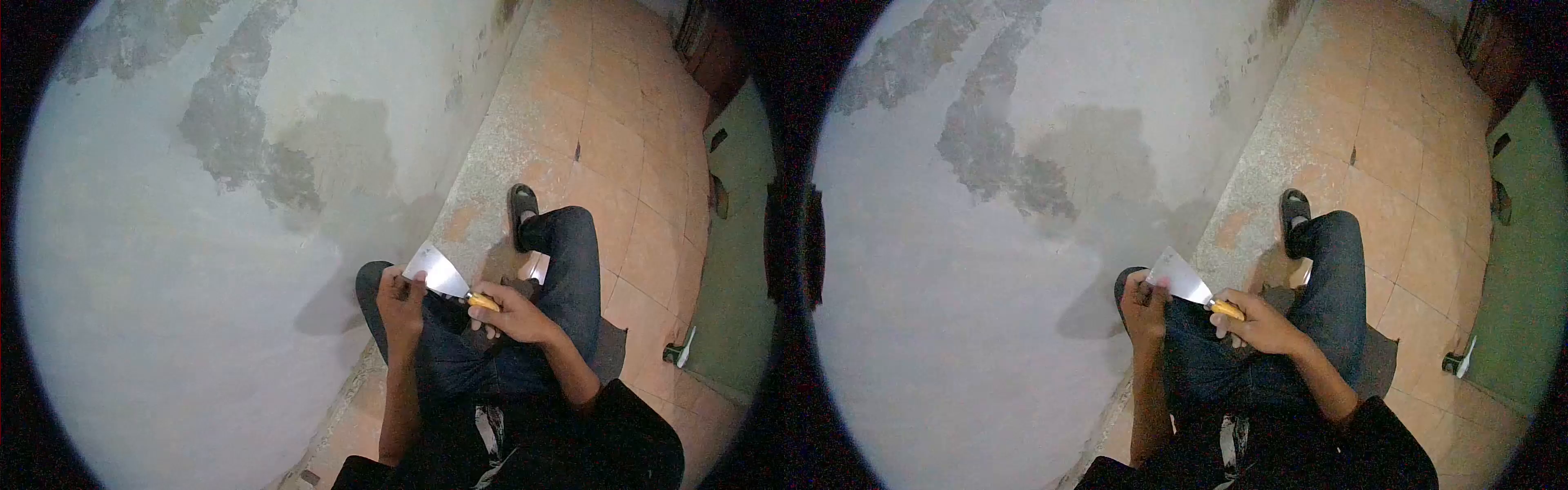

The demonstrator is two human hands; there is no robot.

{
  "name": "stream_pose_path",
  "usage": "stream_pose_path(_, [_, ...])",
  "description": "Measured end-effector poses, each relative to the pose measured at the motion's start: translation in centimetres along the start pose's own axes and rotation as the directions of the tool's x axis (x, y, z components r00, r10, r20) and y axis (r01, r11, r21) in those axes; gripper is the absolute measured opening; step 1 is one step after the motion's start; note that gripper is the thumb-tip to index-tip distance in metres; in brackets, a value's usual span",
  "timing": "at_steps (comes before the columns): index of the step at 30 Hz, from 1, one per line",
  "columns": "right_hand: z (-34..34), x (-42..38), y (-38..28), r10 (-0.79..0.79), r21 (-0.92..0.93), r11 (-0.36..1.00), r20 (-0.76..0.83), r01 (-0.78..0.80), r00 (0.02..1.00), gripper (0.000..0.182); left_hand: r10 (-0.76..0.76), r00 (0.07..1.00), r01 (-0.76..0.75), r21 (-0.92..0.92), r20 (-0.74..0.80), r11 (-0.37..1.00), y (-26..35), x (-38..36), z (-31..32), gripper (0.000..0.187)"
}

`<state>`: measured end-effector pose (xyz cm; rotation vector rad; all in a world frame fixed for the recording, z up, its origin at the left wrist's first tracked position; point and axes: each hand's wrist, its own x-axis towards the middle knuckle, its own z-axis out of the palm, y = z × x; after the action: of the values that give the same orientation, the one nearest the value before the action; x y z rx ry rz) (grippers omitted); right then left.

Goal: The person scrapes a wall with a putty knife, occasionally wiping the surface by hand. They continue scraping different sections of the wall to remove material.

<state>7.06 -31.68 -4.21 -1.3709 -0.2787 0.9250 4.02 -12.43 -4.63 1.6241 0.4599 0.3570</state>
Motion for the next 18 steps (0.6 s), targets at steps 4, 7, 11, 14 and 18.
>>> stream_pose_path(4, [0.7,0.8,0.8,0.033,0.066,0.997,-0.030,-0.031,0.999,0.021,-0.060,0.994,0.066,-0.064,0.091,0.996,-0.6,-0.6,0.0,0.024])
stream_pose_path(7, [1.4,1.5,1.0,0.002,0.105,0.994,-0.094,0.008,0.996,0.025,-0.093,0.986,0.112,-0.131,0.141,0.985,0.0,-0.9,0.7,0.021])
stream_pose_path(11, [1.8,2.0,0.8,-0.097,0.088,0.991,-0.069,0.103,0.993,0.025,-0.115,0.974,0.107,0.048,0.195,0.993,-0.1,-1.5,0.3,0.012])
stream_pose_path(14, [2.0,2.1,0.6,-0.191,0.061,0.979,-0.063,0.195,0.980,0.026,-0.117,0.980,0.102,0.096,0.159,0.990,1.6,-1.7,0.1,0.009])
stream_pose_path(18, [1.8,1.7,0.5,-0.149,0.077,0.985,-0.062,0.153,0.987,0.027,-0.066,0.993,0.068,-0.019,0.098,0.997,2.4,-1.9,-0.1,0.010])
